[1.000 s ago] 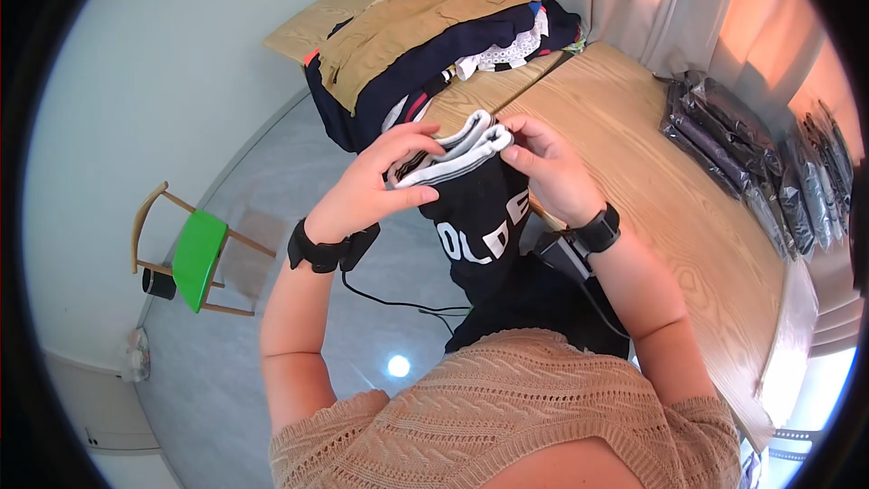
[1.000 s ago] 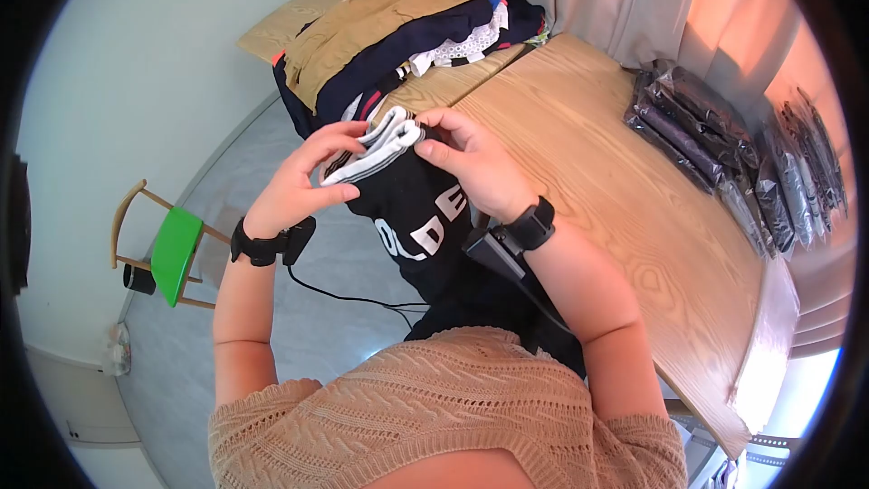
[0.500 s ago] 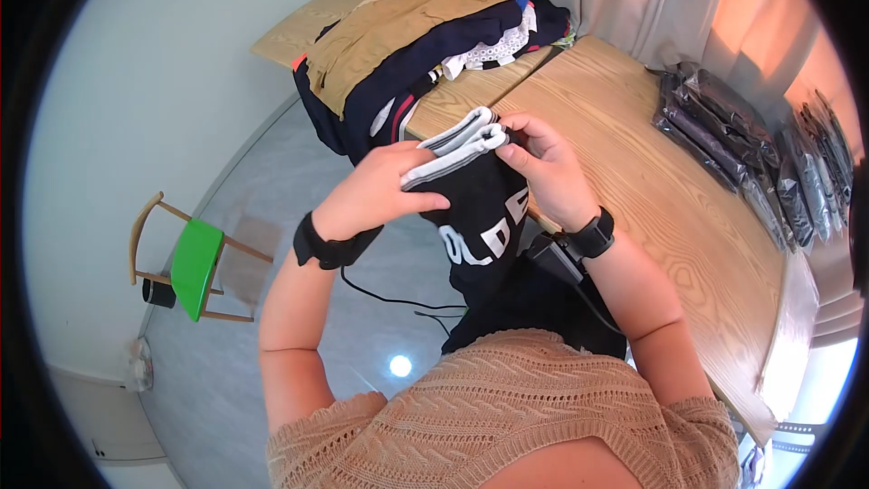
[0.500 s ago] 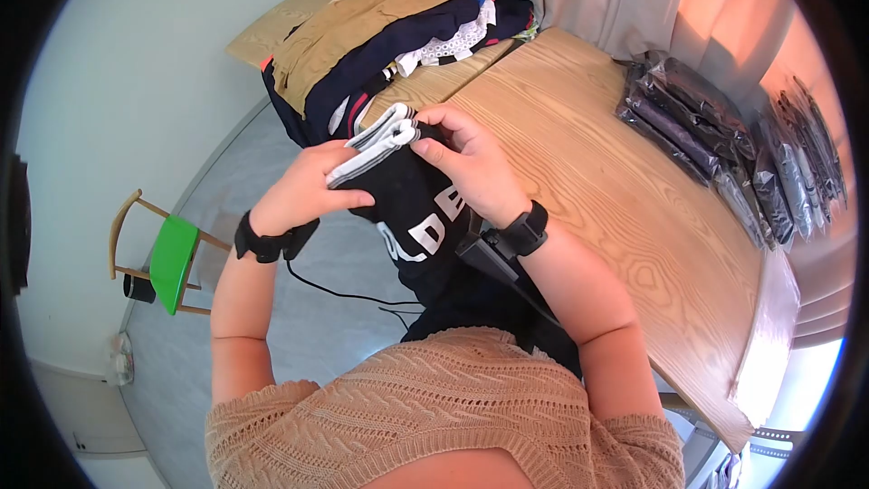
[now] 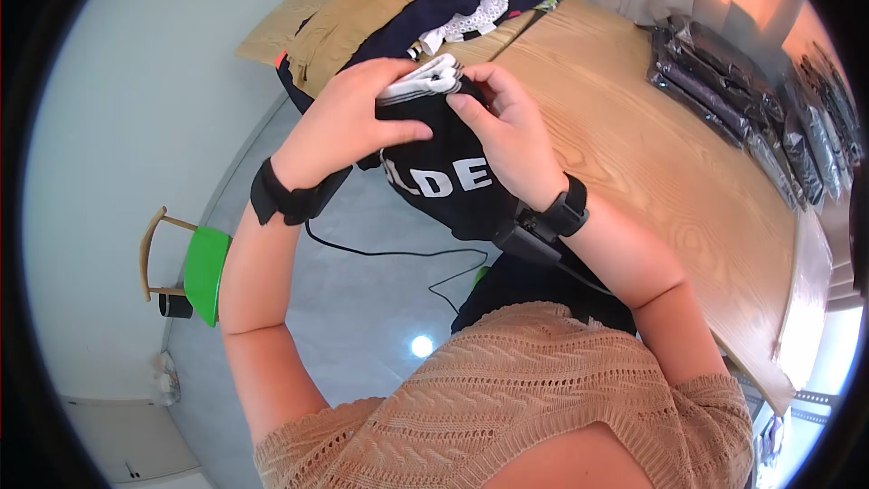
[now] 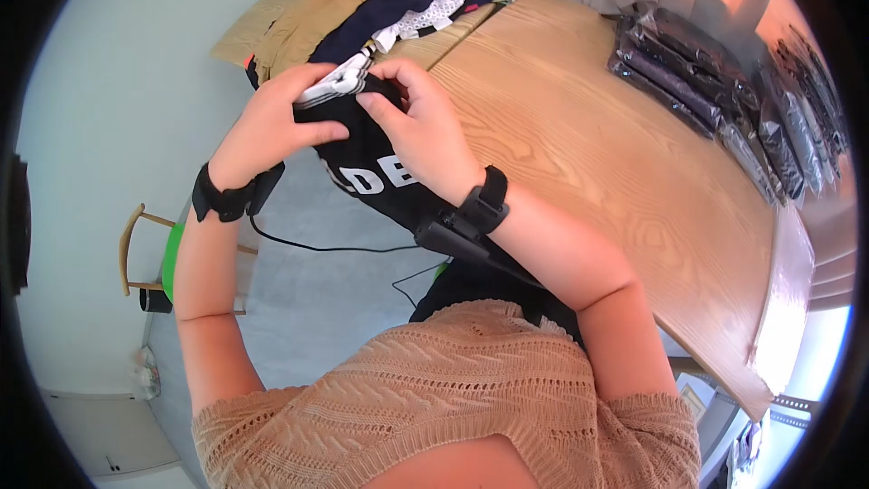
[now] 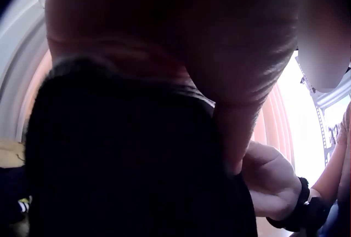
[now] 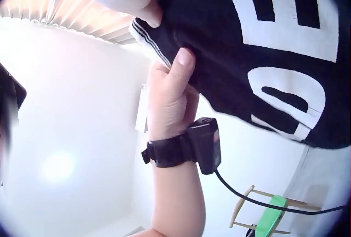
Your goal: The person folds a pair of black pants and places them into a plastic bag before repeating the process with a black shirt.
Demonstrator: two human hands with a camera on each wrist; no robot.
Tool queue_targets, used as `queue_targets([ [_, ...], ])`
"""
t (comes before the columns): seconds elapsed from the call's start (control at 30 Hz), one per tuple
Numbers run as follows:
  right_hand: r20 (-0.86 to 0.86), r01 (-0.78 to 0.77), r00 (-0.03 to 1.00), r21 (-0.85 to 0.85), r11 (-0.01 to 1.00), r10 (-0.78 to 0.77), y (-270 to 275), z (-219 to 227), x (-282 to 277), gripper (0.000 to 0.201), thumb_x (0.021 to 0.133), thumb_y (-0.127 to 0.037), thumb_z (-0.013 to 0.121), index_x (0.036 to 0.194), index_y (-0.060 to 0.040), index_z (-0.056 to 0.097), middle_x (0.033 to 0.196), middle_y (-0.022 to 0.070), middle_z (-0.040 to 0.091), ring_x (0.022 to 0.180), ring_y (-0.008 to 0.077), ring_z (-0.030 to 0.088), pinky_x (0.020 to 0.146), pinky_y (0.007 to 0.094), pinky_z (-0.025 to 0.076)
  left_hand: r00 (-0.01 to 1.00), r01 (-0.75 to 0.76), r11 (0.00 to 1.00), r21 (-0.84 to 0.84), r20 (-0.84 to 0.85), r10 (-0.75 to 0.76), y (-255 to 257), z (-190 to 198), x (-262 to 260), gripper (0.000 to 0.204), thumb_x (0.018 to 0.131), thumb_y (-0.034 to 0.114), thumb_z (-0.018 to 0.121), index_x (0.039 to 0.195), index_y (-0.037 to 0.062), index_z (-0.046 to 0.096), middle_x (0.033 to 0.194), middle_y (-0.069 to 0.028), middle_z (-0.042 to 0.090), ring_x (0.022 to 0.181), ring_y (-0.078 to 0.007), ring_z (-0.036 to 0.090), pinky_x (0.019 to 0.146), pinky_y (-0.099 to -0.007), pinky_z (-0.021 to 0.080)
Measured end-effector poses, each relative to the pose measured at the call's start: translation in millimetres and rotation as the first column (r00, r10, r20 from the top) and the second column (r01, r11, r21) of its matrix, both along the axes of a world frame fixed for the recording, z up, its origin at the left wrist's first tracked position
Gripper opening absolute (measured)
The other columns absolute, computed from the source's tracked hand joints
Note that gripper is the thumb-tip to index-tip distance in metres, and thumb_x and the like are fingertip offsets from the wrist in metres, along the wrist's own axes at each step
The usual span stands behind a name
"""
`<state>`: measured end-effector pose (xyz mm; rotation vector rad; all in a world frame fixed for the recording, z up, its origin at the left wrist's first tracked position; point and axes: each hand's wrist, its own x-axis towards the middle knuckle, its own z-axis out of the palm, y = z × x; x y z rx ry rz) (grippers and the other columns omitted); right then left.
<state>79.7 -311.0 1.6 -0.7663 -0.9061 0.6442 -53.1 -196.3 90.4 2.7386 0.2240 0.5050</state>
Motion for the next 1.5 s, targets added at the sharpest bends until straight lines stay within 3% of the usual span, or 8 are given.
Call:
queue_targets([
  [0.1, 0.090, -0.009, 0.996, -0.005, 1.000, 0.009, -6.6, -9.9, 8.1, 0.019, 0.085, -0.003, 0.059, 0.103, -0.0010, 0.052, 0.094, 0.0022, 0.058, 0.088, 0.0084, 0.053, 0.077, 0.0230, 0.045, 0.967, -0.043, 0.998, 0.038, -0.251, 0.051, 4.3, 1.2, 7.5, 0.034, 0.068, 0.022, 0.074, 0.091, 0.0009, 0.062, 0.078, -0.0111, 0.055, 0.074, -0.0253, 0.055, 0.066, -0.0334, 0.042],
  [0.57, 0.247, 0.045, 0.968, -0.363, 0.931, 0.049, -83.6, -122.7, 24.7, 0.075, 0.071, -0.013, 0.075, 0.131, -0.0021, 0.032, 0.134, 0.0141, 0.040, 0.129, 0.0242, 0.034, 0.107, 0.0383, 0.025, 0.970, 0.041, 0.851, 0.524, 0.182, -0.159, -41.6, 118.4, -8.8, 0.021, 0.070, 0.005, 0.072, 0.089, 0.0007, 0.064, 0.083, -0.0012, 0.061, 0.076, -0.0128, 0.056, 0.071, -0.0245, 0.043],
  [0.7, 0.393, 0.179, 0.919, -0.378, 0.908, -0.017, -87.0, -116.6, 8.6, 0.091, 0.067, -0.012, 0.077, 0.138, -0.0020, 0.021, 0.138, 0.0162, 0.034, 0.132, 0.0243, 0.029, 0.108, 0.0366, 0.024, 0.850, -0.515, 0.791, 0.331, 0.318, 0.420, -65.5, 175.9, -33.3, 0.025, 0.080, 0.013, 0.067, 0.102, 0.0021, 0.066, 0.101, -0.0055, 0.065, 0.085, -0.0119, 0.061, 0.081, -0.0225, 0.045],
  [0.77, 0.372, 0.166, 0.928, -0.373, 0.913, -0.017, -92.7, -113.9, 3.2, 0.083, 0.066, -0.011, 0.076, 0.134, -0.0005, 0.028, 0.129, 0.0178, 0.045, 0.123, 0.0265, 0.042, 0.103, 0.0325, 0.032, 0.936, 0.097, 0.833, 0.545, 0.234, -0.262, -49.0, 218.3, -20.1, 0.042, 0.072, 0.003, 0.071, 0.112, -0.0049, 0.058, 0.104, -0.0188, 0.063, 0.085, -0.0270, 0.063, 0.075, -0.0344, 0.055],
  [1.03, 0.467, 0.474, 0.850, -0.483, 0.736, -0.241, -229.9, -66.6, 54.6, 0.031, 0.082, -0.016, 0.062, 0.107, 0.0025, 0.059, 0.092, 0.0126, 0.066, 0.085, 0.0170, 0.059, 0.078, 0.0299, 0.046, 0.853, 0.056, 0.985, 0.165, 0.505, -0.133, -28.9, 237.2, 16.8, 0.050, 0.076, 0.008, 0.068, 0.114, -0.0173, 0.048, 0.102, -0.0274, 0.059, 0.080, -0.0299, 0.064, 0.065, -0.0350, 0.058],
  [1.17, 0.699, 0.817, 0.563, -0.387, 0.428, -0.442, -336.0, -38.0, 105.5, 0.026, 0.081, -0.017, 0.063, 0.099, 0.0022, 0.061, 0.083, 0.0119, 0.065, 0.075, 0.0187, 0.059, 0.070, 0.0310, 0.046, 0.928, -0.024, 0.978, -0.207, 0.360, 0.099, 26.8, 189.1, 65.7, 0.036, 0.080, 0.025, 0.066, 0.108, 0.0021, 0.064, 0.105, -0.0075, 0.064, 0.094, -0.0152, 0.061, 0.084, -0.0258, 0.046],
  [1.3, 0.859, 0.871, 0.486, -0.462, 0.167, -0.161, -420.0, 0.7, 165.2, 0.025, 0.079, -0.018, 0.065, 0.091, 0.0036, 0.061, 0.068, 0.0128, 0.060, 0.063, 0.0184, 0.055, 0.063, 0.0305, 0.044, 0.990, 0.045, 0.602, -0.798, 0.116, 0.079, -0.7, 77.9, 164.3, 0.037, 0.077, 0.020, 0.070, 0.106, -0.0015, 0.060, 0.103, -0.0105, 0.063, 0.095, -0.0178, 0.059, 0.086, -0.0295, 0.043],
  [1.5, 0.777, 0.788, 0.609, -0.615, 0.016, -0.162, -490.4, -84.7, 261.2, 0.030, 0.077, -0.022, 0.069, 0.097, -0.0006, 0.063, 0.080, 0.0097, 0.064, 0.075, 0.0176, 0.059, 0.071, 0.0290, 0.046, 0.981, -0.195, 0.598, -0.777, -0.167, 0.102, 17.6, -112.2, 253.3, 0.046, 0.078, 0.026, 0.070, 0.112, -0.0024, 0.057, 0.107, -0.0127, 0.063, 0.093, -0.0208, 0.060, 0.085, -0.0311, 0.044],
])
